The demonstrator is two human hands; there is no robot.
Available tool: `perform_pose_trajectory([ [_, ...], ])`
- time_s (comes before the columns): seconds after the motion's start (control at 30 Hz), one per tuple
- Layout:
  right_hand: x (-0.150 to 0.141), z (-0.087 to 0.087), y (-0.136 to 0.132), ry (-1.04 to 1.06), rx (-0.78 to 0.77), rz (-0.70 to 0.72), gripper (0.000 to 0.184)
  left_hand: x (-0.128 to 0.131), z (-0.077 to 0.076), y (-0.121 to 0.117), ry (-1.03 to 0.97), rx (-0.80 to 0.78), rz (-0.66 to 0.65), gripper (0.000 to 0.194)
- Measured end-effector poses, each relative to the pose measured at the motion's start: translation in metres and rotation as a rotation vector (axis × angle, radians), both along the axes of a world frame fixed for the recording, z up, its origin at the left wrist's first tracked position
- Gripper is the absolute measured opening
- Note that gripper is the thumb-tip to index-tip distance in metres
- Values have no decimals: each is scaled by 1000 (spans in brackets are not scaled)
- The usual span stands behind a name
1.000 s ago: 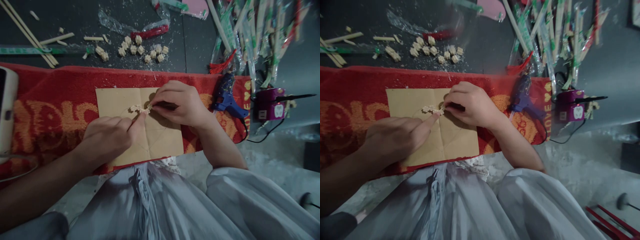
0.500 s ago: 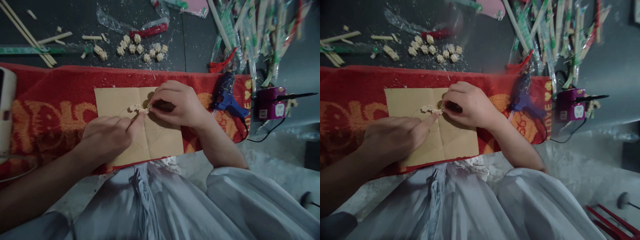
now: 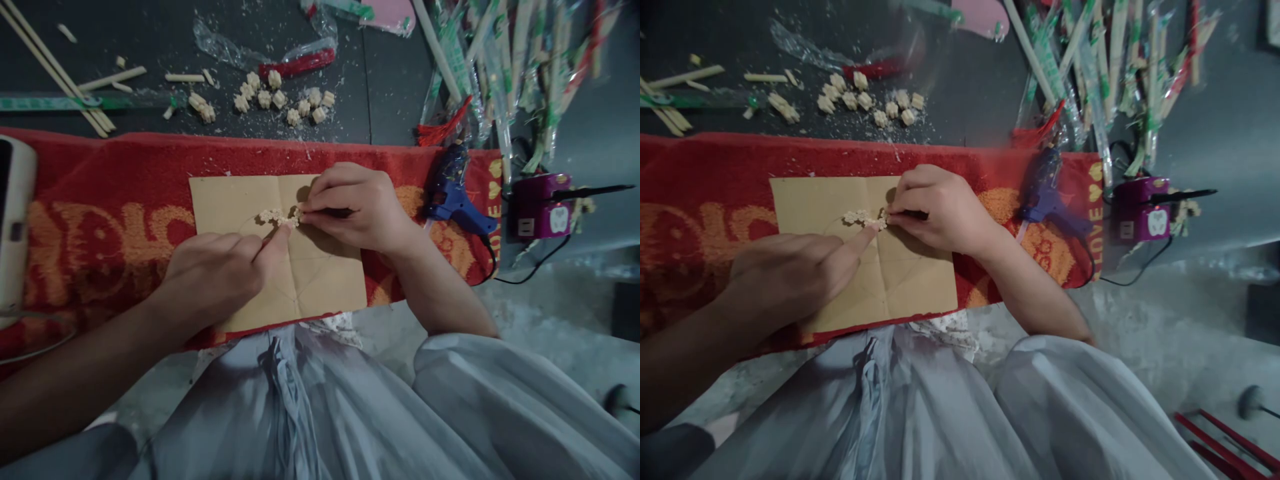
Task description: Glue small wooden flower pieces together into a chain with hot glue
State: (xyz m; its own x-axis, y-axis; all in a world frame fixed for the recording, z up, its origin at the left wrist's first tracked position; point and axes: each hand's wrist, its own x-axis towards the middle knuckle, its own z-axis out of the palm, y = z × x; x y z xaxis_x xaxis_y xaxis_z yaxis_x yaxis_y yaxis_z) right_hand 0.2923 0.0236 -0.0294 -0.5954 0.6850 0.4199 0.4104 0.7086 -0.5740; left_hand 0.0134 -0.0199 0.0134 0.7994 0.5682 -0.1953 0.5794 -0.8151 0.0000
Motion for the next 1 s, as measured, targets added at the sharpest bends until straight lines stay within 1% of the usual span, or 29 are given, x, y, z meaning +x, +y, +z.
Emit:
perform_pose_trajectory([
  [0.17, -1, 0, 0, 22, 9, -24, 26, 1, 1, 0, 23, -23, 13, 65],
  [0.33, -1, 1, -1, -13, -33, -48, 22, -1, -3, -1, -47, -71, 67, 65],
  [0.53, 2, 2, 1, -36, -15, -14, 27, -2, 1, -1, 30, -95, 61, 66],
  [0.63, 2, 1, 2, -20, -11, -7, 26, -1, 2, 0, 14, -119, 84, 69],
  [0.83, 1, 1, -1, -49, -17, -27, 30, -2, 1, 1, 4, -84, 45, 66],
  [1.0, 0, 1, 0, -36, -1, -33, 31, 0, 3, 1, 45, -86, 39, 68],
])
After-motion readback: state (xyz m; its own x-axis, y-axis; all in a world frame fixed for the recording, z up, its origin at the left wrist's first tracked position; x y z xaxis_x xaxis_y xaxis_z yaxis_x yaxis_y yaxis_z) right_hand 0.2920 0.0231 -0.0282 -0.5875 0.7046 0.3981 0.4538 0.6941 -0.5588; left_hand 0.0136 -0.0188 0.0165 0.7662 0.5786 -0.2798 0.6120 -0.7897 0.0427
